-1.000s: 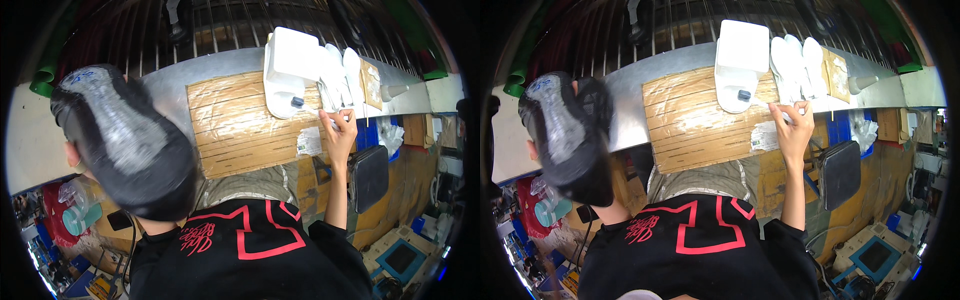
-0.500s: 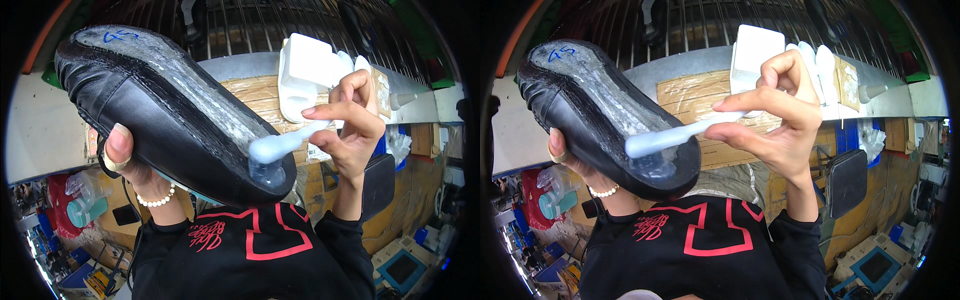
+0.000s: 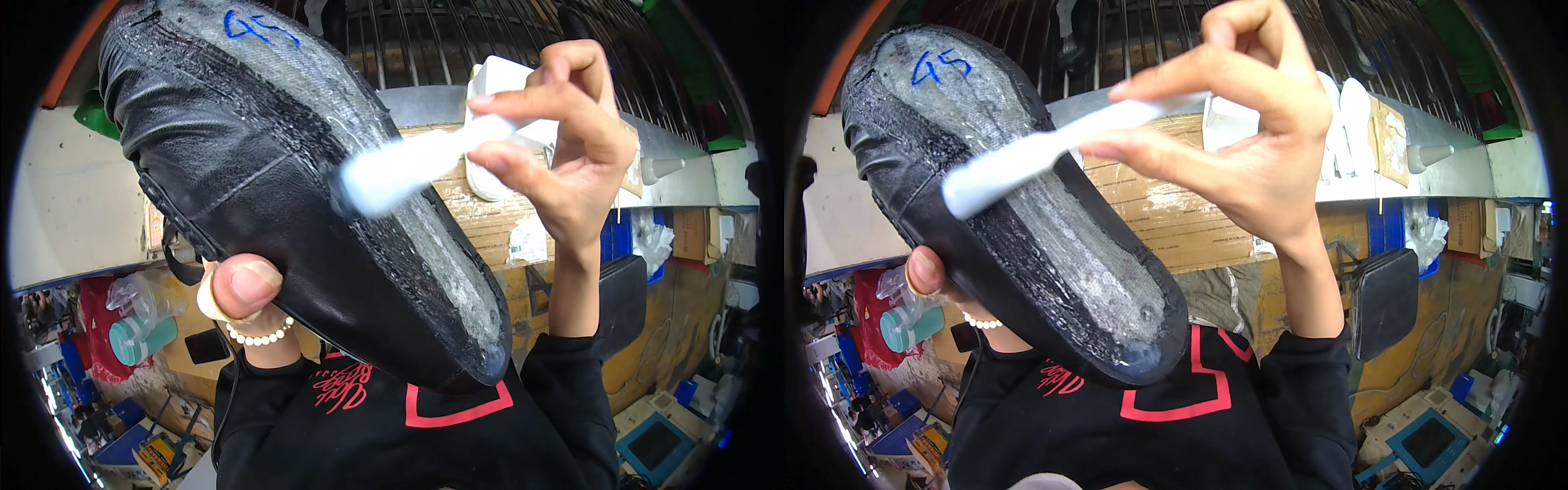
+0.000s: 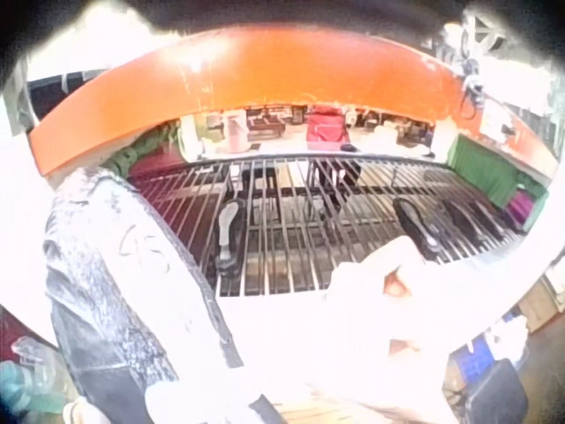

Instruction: The person applies a white adhesive to the sole and side edges of a black shoe using a small brush. They repeatedly dip the brush into a white container and spread the glue along the shoe's perimeter, then place the shoe on a metal rack and repeat the process on another shoe.

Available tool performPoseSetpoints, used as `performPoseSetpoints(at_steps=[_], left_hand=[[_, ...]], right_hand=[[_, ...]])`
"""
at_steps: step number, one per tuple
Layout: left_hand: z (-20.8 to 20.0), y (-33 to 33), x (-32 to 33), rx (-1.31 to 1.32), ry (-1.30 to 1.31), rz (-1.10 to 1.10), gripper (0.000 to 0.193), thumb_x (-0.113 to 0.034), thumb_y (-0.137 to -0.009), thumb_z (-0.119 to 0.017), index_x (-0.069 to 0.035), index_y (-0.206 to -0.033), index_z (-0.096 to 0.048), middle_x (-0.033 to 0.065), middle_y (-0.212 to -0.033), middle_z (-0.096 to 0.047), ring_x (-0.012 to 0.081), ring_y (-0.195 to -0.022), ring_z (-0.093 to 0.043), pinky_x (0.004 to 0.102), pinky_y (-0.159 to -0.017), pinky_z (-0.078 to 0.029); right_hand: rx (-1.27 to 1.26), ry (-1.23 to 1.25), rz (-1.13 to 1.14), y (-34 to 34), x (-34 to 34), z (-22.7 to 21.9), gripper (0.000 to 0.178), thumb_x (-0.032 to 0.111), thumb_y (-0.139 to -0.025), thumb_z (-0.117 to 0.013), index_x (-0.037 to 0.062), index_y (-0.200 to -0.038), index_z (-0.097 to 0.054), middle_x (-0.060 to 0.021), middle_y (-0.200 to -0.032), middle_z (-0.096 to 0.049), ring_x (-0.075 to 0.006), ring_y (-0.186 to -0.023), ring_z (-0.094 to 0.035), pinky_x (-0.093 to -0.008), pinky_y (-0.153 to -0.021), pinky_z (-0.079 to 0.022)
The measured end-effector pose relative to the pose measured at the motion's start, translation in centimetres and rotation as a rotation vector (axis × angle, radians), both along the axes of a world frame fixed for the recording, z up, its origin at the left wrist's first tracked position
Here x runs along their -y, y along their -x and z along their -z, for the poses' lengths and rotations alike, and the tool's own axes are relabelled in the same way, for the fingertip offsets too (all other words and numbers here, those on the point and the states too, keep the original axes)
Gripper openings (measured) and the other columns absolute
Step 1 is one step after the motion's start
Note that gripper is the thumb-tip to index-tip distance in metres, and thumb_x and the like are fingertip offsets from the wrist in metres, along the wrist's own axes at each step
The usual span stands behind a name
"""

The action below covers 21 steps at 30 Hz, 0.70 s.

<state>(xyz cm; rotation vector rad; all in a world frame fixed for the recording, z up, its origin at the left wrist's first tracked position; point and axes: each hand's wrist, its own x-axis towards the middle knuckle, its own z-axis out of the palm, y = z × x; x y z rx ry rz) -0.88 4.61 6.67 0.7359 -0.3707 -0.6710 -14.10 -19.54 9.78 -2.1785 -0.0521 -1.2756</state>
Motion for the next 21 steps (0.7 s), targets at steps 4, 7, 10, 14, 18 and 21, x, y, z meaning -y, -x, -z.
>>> performPoseSetpoints(at_steps=[4, 7, 10, 14, 18, 21], left_hand=[[-0.5, -0.3, 0.0, -0.059, 0.037, -0.039, 0.076, -0.037, -0.08, -0.079, 0.003, -0.138, -0.048, 0.0194, -0.13, -0.061, 0.0336, -0.114, -0.064, 0.0481, -0.103, -0.053], [-1.0, -0.8, 0.2, -0.121, 0.07, -0.051, 0.076, -0.036, -0.08, -0.079, 0.003, -0.138, -0.048, 0.0194, -0.13, -0.061, 0.0336, -0.114, -0.064, 0.0481, -0.103, -0.054], [-1.2, -1.1, 0.6, -0.196, 0.106, -0.041, 0.076, -0.035, -0.08, -0.079, 0.004, -0.138, -0.048, 0.0195, -0.129, -0.061, 0.0337, -0.113, -0.065, 0.0481, -0.103, -0.054], [-1.0, -0.6, 0.8, -0.255, 0.065, -0.087, 0.069, -0.036, -0.084, -0.076, 0.002, -0.135, -0.051, 0.0176, -0.127, -0.063, 0.0309, -0.111, -0.066, 0.0447, -0.103, -0.054], [0.0, -0.1, 1.2, -0.346, 0.026, -0.051, 0.059, -0.039, -0.087, -0.072, -0.002, -0.131, -0.057, 0.0132, -0.127, -0.063, 0.0269, -0.112, -0.064, 0.0417, -0.101, -0.052], [1.0, -0.4, 1.3, -0.441, -0.019, 0.055, 0.059, -0.042, -0.089, -0.07, -0.004, -0.131, -0.057, 0.011, -0.126, -0.064, 0.0256, -0.112, -0.063, 0.0409, -0.102, -0.05]], right_hand=[[-0.181, -0.062, -0.134, 2.0, -0.1, 0.5, 0.05, 0.051, -0.064, -0.09, 0.0088, -0.088, -0.08, -0.0021, -0.095, -0.042, -0.0136, -0.081, -0.043, -0.0287, -0.07, -0.035], [-0.195, -0.13, -0.2, 2.8, -0.5, 1.2, 0.056, 0.061, -0.065, -0.087, 0.0097, -0.086, -0.08, -0.0015, -0.095, -0.04, -0.0135, -0.081, -0.042, -0.0287, -0.069, -0.034], [-0.203, -0.171, -0.205, 3.0, -0.8, 1.5, 0.059, 0.065, -0.066, -0.085, 0.01, -0.085, -0.08, -0.0012, -0.094, -0.039, -0.0136, -0.08, -0.042, -0.0286, -0.069, -0.034], [-0.193, -0.178, -0.235, 2.5, -0.8, 1.5, 0.06, 0.066, -0.066, -0.085, 0.0097, -0.085, -0.079, -0.0011, -0.092, -0.038, -0.0139, -0.079, -0.042, -0.0291, -0.069, -0.034], [-0.194, -0.179, -0.287, 1.5, -0.9, 1.5, 0.059, 0.064, -0.065, -0.086, 0.009, -0.085, -0.079, -0.001, -0.092, -0.037, -0.0141, -0.078, -0.043, -0.03, -0.069, -0.034], [-0.18, -0.227, -0.352, 0.3, -1.3, 1.8, 0.058, 0.062, -0.065, -0.087, 0.0083, -0.084, -0.079, -0.001, -0.091, -0.037, -0.014, -0.077, -0.042, -0.0301, -0.069, -0.033]])
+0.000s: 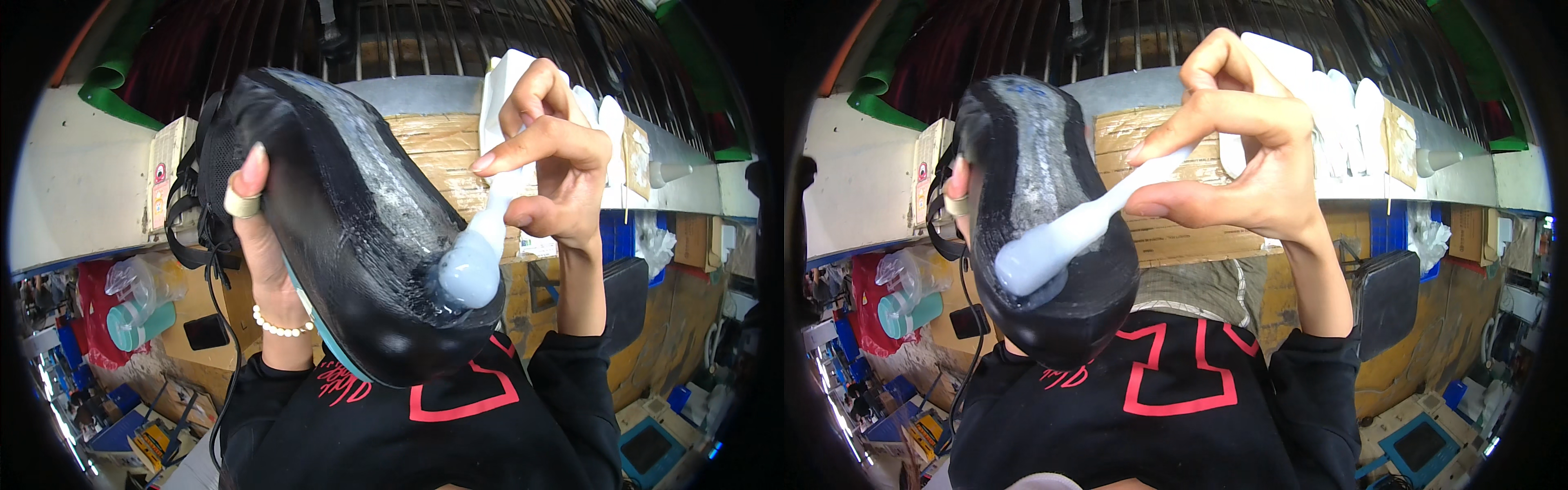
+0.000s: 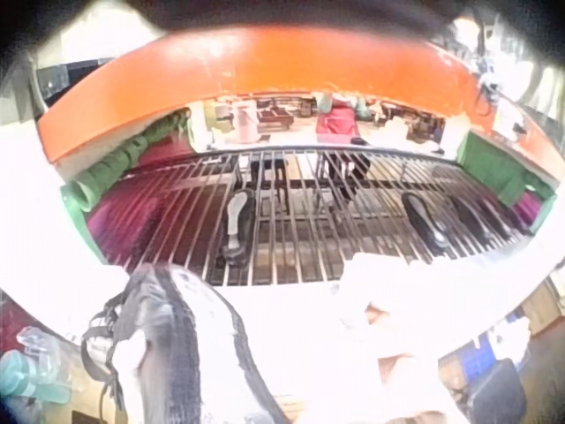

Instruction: The person applies a white adhesive to the sole and side edges of a black shoe using a small brush. They repeatedly dip the brush into a white container and spread the glue along the shoe's perimeter, then place the shoe on a metal rack and repeat the process on another shoe.

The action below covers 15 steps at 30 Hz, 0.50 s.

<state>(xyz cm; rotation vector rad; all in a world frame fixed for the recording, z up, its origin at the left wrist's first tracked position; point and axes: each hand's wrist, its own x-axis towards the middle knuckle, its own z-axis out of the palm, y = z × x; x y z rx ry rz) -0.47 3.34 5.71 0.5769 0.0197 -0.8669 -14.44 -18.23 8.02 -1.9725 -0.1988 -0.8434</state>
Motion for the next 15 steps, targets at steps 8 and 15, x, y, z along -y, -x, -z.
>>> performPoseSetpoints(at_steps=[8, 15], left_hand=[[0.9, 0.8, -0.3, -0.361, 0.298, 0.303, 0.062, -0.043, -0.098, -0.06, 0.004, -0.137, -0.05, 0.022, -0.128, -0.062, 0.029, -0.108, -0.067, 0.0413, -0.095, -0.055], [1.3, 4.2, 0.8, -0.567, 0.344, 0.43, 0.033, -0.026, -0.105, -0.052, 0.0, -0.125, -0.055, 0.0101, -0.114, -0.063, 0.0168, -0.099, -0.065, 0.0285, -0.083, -0.057]], right_hand=[[0.017, -0.225, -0.145, -2.8, -1.5, 0.9, 0.037, 0.017, -0.053, -0.095, 0.0095, -0.087, -0.082, 0.0015, -0.084, -0.044, -0.0121, -0.083, -0.045, -0.0264, -0.07, -0.037], [0.042, -0.234, -0.24, -4.1, -1.3, 1.5, 0.038, 0.019, -0.053, -0.096, 0.0107, -0.088, -0.082, 0.0014, -0.085, -0.042, -0.0122, -0.083, -0.045, -0.0264, -0.07, -0.036]])
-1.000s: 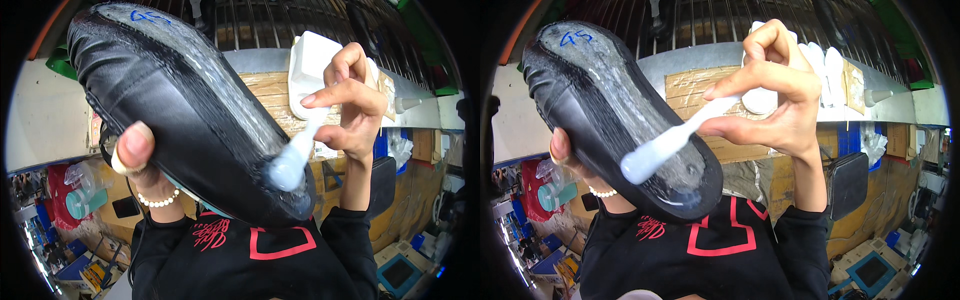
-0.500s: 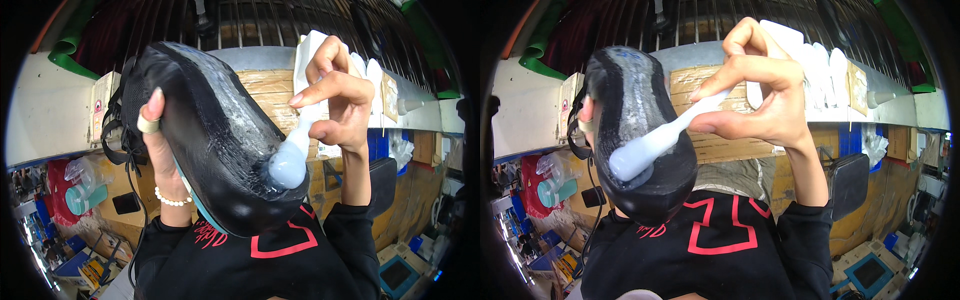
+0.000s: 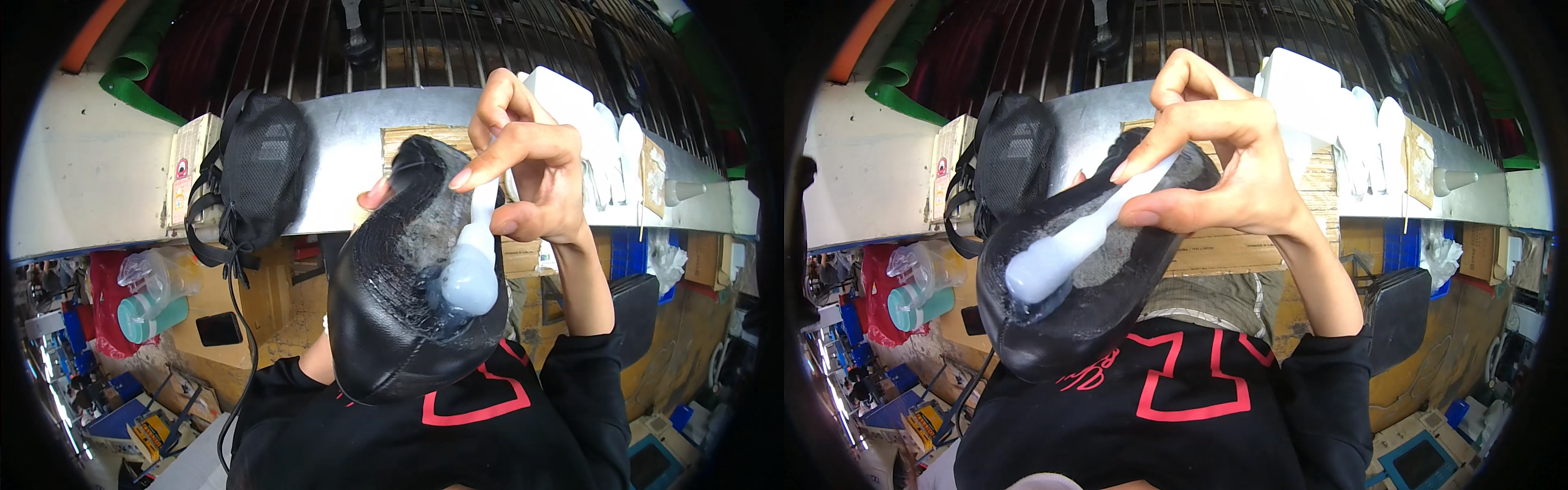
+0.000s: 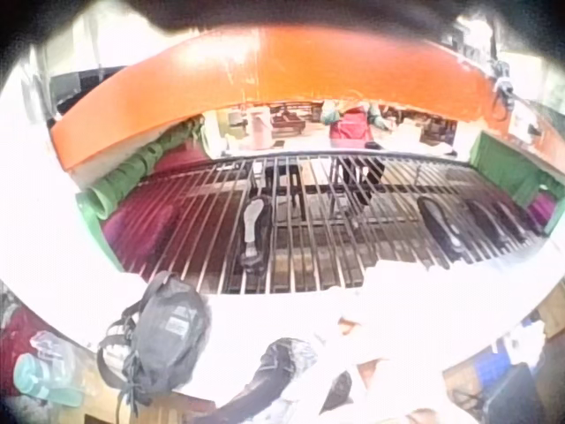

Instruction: The person applies a white adhesive to the sole and side edges of a black shoe using a small brush. They repeatedly dip the brush into a white container and spread the glue along the shoe's perimeter, then place the shoe on a metal rack and repeat the process on another shoe.

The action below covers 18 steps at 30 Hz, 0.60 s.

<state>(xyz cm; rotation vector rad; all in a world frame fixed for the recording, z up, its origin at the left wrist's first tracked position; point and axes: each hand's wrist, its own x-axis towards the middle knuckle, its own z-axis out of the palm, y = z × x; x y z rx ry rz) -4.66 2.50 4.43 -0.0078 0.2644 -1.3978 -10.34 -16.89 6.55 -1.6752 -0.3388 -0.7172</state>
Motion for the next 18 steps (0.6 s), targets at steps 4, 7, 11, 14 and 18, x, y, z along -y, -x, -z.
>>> performPoseSetpoints(at_steps=[4, 7, 11, 14, 18], left_hand=[[-0.9, 0.4, 0.0, -0.154, 0.004, 0.088, 0.027, -0.02, -0.107, -0.048, -0.002, -0.127, -0.052, 0.0086, -0.114, -0.06, 0.0131, -0.103, -0.062, 0.0265, -0.086, -0.055], [-1.6, -0.4, 0.6, 0.124, -0.082, 0.193, 0.031, -0.022, -0.107, -0.047, -0.003, -0.131, -0.046, 0.0109, -0.117, -0.059, 0.0138, -0.105, -0.063, 0.0272, -0.088, -0.055], [-1.9, -1.6, 1.8, -0.2, -0.161, 0.431, 0.05, -0.029, -0.104, -0.049, -0.005, -0.143, -0.029, 0.0151, -0.122, -0.06, 0.0202, -0.103, -0.065, 0.0312, -0.085, -0.057], [-1.9, -1.3, 1.7, -0.135, -0.068, 0.398, 0.057, -0.033, -0.099, -0.052, -0.005, -0.143, -0.03, 0.0153, -0.124, -0.058, 0.0217, -0.106, -0.063, 0.0336, -0.088, -0.054], [-1.6, 0.3, 1.7, -0.126, 0.0, 0.407, 0.065, -0.038, -0.093, -0.055, -0.004, -0.144, -0.031, 0.0157, -0.127, -0.057, 0.0237, -0.11, -0.059, 0.0368, -0.091, -0.05]], right_hand=[[0.002, 0.06, -0.001, -0.2, 0.4, 0.1, 0.046, 0.046, -0.06, -0.092, 0.0111, -0.088, -0.081, 0.0009, -0.088, -0.039, -0.0125, -0.078, -0.044, -0.0277, -0.066, -0.036], [-0.029, 0.015, -0.026, -0.1, 0.6, 0.1, 0.038, 0.021, -0.053, -0.095, 0.0109, -0.087, -0.082, 0.0014, -0.085, -0.042, -0.0127, -0.082, -0.046, -0.028, -0.071, -0.037], [-0.023, 0.048, -0.029, -0.1, 0.9, 0.1, 0.036, 0.022, -0.055, -0.095, 0.0104, -0.085, -0.081, 0.0014, -0.085, -0.042, -0.0131, -0.081, -0.046, -0.0283, -0.072, -0.037], [-0.053, 0.016, -0.074, -0.3, 1.1, 0.0, 0.034, 0.022, -0.056, -0.094, 0.01, -0.085, -0.081, 0.001, -0.085, -0.042, -0.0134, -0.083, -0.045, -0.0293, -0.073, -0.037], [-0.053, 0.071, -0.112, -0.7, 1.7, 0.0, 0.033, 0.022, -0.059, -0.095, 0.0094, -0.085, -0.08, 0.0002, -0.087, -0.045, -0.0133, -0.086, -0.047, -0.0301, -0.074, -0.037]])
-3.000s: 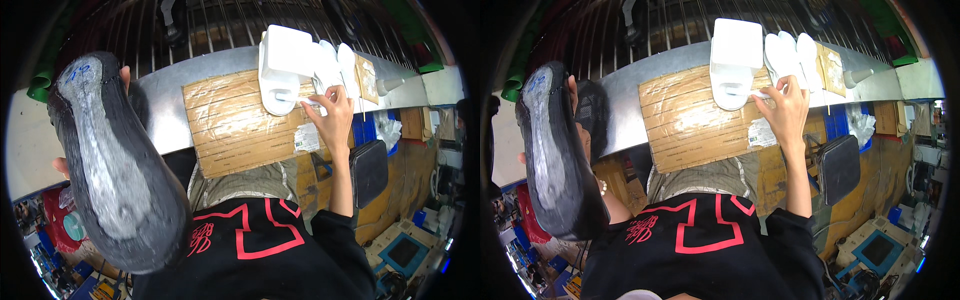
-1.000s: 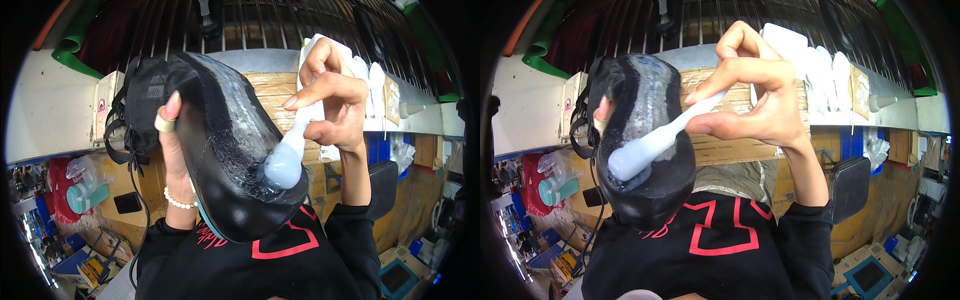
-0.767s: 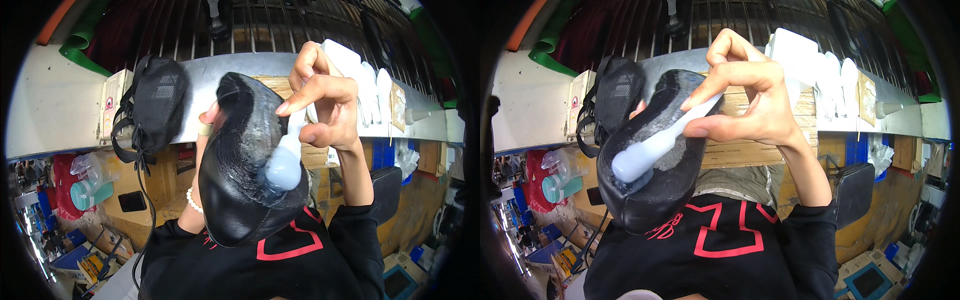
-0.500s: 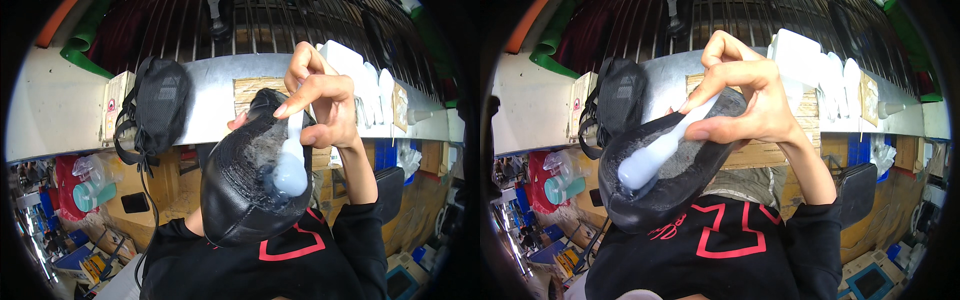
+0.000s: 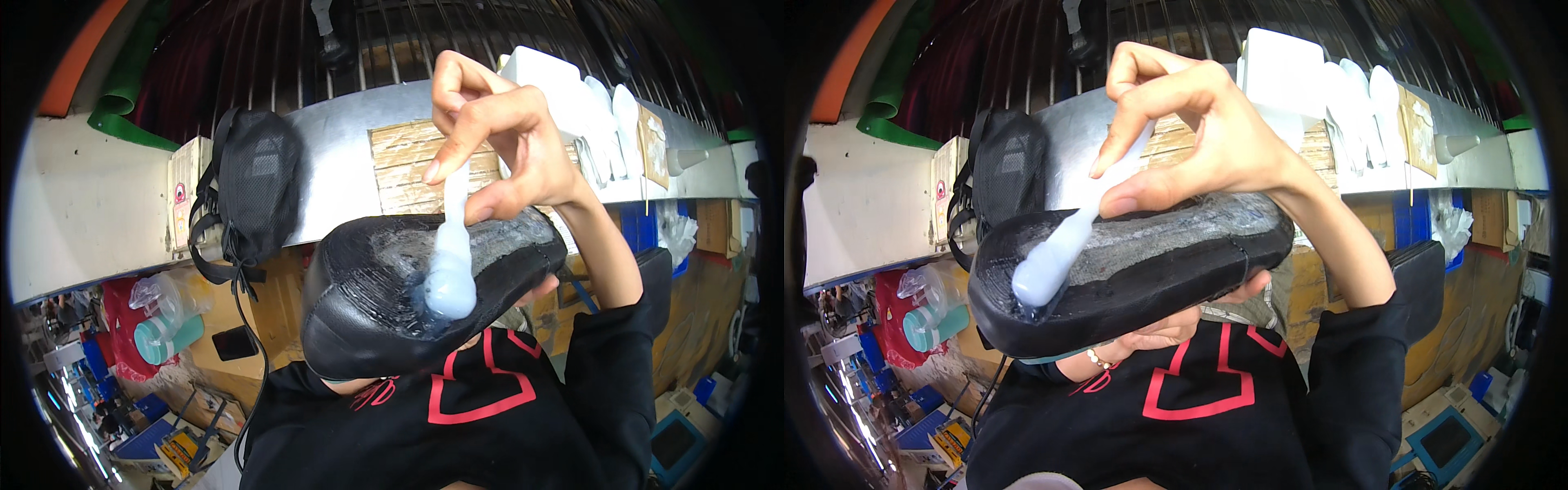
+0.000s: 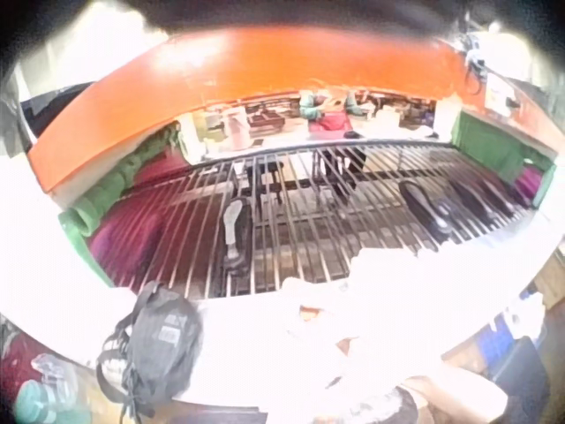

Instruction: The person applies a white adhesive to the sole and side edges of a black shoe using a small brush. They repeatedly dip the brush into a white container and spread the glue along the shoe's perimeter, then place the shoe on a metal rack and repeat the process on another shoe.

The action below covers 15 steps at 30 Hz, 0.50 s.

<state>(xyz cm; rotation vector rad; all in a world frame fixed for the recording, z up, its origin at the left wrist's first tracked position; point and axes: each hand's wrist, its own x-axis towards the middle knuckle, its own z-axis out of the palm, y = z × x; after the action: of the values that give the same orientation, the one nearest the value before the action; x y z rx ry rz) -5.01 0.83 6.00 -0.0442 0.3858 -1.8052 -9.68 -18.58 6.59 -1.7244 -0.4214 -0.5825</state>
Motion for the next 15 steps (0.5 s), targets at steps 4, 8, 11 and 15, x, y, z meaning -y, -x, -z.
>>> performPoseSetpoints(at_steps=[4, 8, 11, 15], left_hand=[[0.4, 2.2, 0.5, -0.023, 0.041, 0.011, 0.074, -0.043, -0.086, -0.058, -0.004, -0.144, -0.033, 0.016, -0.13, -0.055, 0.0258, -0.114, -0.056, 0.0399, -0.095, -0.046], [0.5, 3.4, 0.1, -0.019, 0.069, 0.022, 0.083, -0.048, -0.08, -0.061, -0.003, -0.145, -0.034, 0.0163, -0.133, -0.053, 0.0278, -0.118, -0.053, 0.0431, -0.098, -0.042], [0.5, 3.5, -0.3, 0.018, 0.106, 0.03, 0.09, -0.051, -0.075, -0.063, -0.003, -0.145, -0.035, 0.0166, -0.136, -0.052, 0.0293, -0.122, -0.05, 0.0455, -0.101, -0.039], [0.1, 3.6, -0.6, 0.075, 0.144, 0.03, 0.099, -0.056, -0.069, -0.066, -0.002, -0.146, -0.036, 0.0169, -0.139, -0.051, 0.0313, -0.126, -0.047, 0.0487, -0.104, -0.035]], right_hand=[[-0.023, -0.001, -0.046, -0.3, 0.5, 0.3, 0.032, 0.023, -0.061, -0.096, 0.0083, -0.085, -0.08, 0.0, -0.088, -0.046, -0.0133, -0.086, -0.048, -0.0295, -0.075, -0.038], [-0.057, 0.01, -0.098, -0.2, 1.0, 0.7, 0.032, 0.022, -0.061, -0.096, 0.0082, -0.086, -0.081, 0.0004, -0.089, -0.048, -0.0123, -0.088, -0.05, -0.0279, -0.077, -0.04], [-0.084, 0.022, -0.119, 0.0, 1.4, 1.0, 0.032, 0.022, -0.061, -0.096, 0.0087, -0.086, -0.081, 0.0007, -0.089, -0.049, -0.0122, -0.088, -0.05, -0.0282, -0.078, -0.041], [-0.125, 0.041, -0.137, 0.8, 1.9, 1.5, 0.033, 0.022, -0.061, -0.096, 0.0089, -0.087, -0.081, 0.0007, -0.091, -0.049, -0.0123, -0.089, -0.05, -0.029, -0.078, -0.041]])
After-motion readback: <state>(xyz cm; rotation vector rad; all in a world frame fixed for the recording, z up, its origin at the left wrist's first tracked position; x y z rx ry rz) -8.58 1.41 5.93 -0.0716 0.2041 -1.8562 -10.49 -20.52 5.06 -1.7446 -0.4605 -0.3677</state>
